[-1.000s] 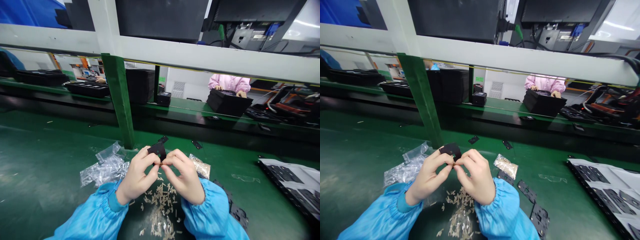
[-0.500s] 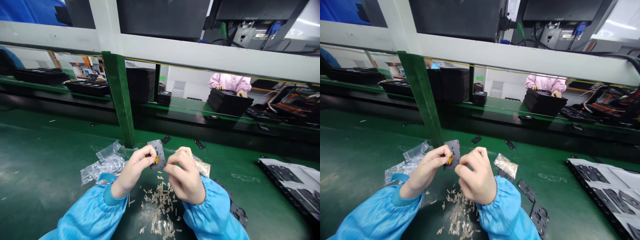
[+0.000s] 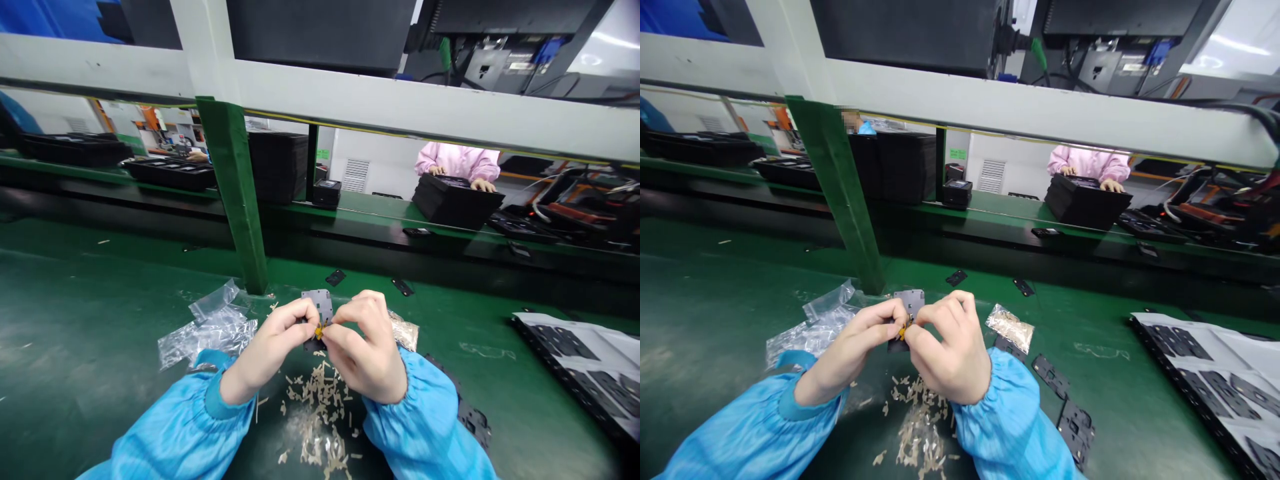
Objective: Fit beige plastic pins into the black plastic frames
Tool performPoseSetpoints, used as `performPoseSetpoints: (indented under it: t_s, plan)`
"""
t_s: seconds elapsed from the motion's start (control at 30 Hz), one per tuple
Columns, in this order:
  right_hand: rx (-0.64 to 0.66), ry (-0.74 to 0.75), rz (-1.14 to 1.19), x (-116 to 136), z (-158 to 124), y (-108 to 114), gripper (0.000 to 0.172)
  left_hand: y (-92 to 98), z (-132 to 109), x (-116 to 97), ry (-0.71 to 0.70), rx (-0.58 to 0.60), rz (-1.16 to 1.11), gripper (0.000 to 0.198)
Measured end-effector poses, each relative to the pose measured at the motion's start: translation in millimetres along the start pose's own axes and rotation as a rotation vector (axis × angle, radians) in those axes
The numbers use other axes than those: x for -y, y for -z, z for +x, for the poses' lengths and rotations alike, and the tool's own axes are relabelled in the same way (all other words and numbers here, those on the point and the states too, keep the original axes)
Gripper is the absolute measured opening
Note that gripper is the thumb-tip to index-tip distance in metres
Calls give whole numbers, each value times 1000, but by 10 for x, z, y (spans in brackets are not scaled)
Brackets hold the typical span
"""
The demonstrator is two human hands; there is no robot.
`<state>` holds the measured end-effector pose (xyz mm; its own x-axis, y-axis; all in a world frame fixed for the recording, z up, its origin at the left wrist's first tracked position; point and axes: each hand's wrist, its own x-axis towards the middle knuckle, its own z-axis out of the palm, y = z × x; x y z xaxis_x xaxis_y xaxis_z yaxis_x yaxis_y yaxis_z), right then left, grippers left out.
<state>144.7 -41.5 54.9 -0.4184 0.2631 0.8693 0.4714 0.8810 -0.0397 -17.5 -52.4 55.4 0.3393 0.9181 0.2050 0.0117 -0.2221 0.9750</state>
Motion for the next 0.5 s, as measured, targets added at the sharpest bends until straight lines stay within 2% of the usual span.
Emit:
performPoseSetpoints:
  t_s: [0.2, 0.3, 0.43, 0.5]
  plan:
    - [19, 6, -16, 4, 17, 34, 16, -5, -3, -22, 22, 30, 21, 16]
    - [-8, -35, 5, -2, 7, 38, 16, -2, 1, -40, -12, -8, 117, 16]
    - [-51, -306, 138, -17, 9, 42, 10, -16, -20, -57, -92, -141, 382, 9]
    - [-40, -451, 244, -21, 18, 41, 9, -33, -48, -53, -114, -167, 454, 4]
